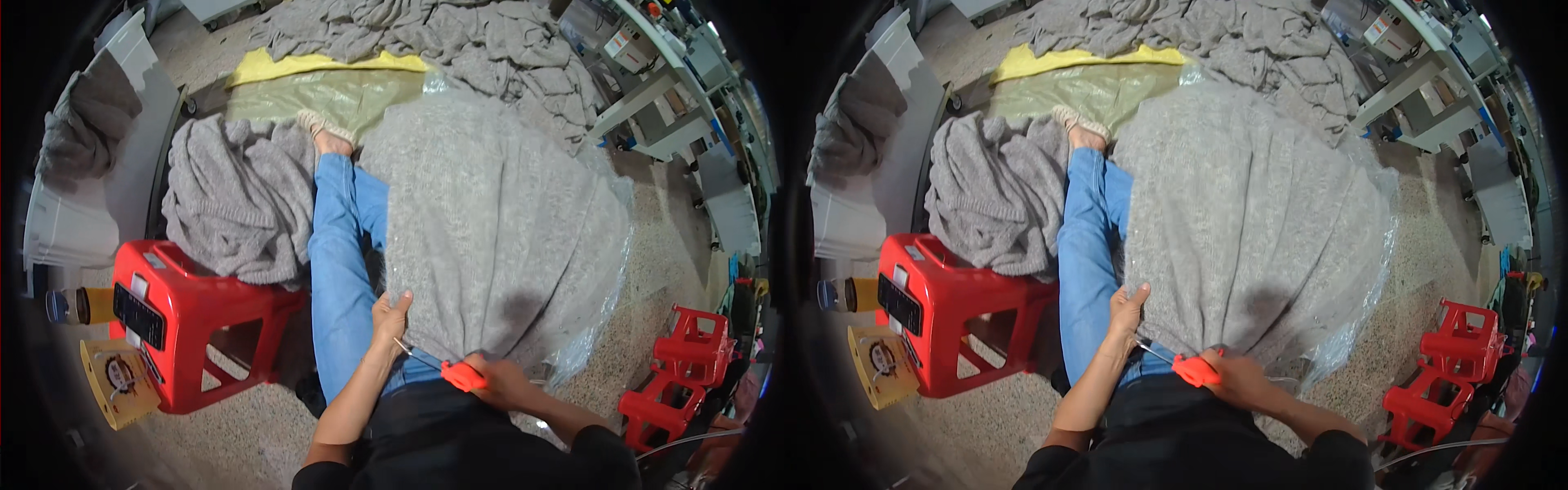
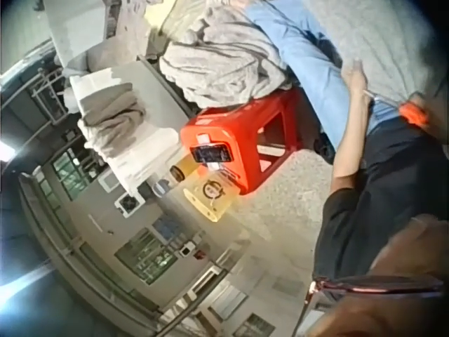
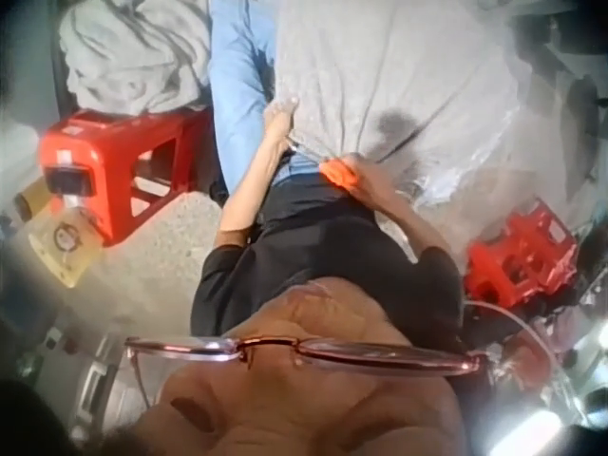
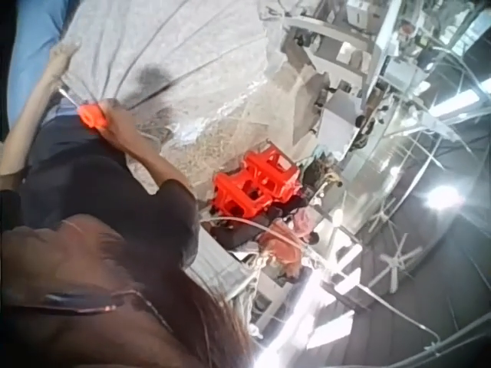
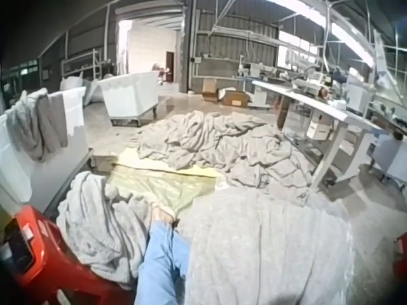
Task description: Trimming excess threads and edges from a large piece of grey fabric using scissors.
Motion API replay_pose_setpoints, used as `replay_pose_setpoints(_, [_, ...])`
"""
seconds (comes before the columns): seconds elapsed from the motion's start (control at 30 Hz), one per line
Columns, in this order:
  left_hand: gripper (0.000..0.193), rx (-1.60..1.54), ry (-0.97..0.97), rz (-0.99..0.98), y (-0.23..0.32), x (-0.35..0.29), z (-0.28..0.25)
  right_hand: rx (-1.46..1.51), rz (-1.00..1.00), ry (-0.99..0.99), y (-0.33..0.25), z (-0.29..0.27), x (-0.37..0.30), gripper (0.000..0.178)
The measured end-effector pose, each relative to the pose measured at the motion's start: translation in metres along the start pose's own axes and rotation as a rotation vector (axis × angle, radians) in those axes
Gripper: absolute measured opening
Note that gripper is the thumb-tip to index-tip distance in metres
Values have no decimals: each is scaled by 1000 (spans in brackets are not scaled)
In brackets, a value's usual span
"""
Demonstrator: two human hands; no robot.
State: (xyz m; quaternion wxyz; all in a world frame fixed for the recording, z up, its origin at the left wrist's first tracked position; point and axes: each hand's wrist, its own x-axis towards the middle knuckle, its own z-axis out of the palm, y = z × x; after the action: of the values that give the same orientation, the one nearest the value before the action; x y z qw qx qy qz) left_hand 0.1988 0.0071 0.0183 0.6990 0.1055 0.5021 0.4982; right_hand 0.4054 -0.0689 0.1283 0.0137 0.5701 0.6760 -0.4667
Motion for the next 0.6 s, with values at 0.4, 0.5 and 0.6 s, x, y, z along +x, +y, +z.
replay_pose_setpoints(0.4, [17,78,-3,24,18,68,-36,-484,-258,550,-31,-65,59,33])
replay_pose_setpoints(0.5, [13,73,-46,48,23,96,-35,-622,-200,411,-55,-65,80,34])
replay_pose_setpoints(0.6, [11,42,-49,68,18,105,-34,-650,-169,389,-69,-67,94,35])
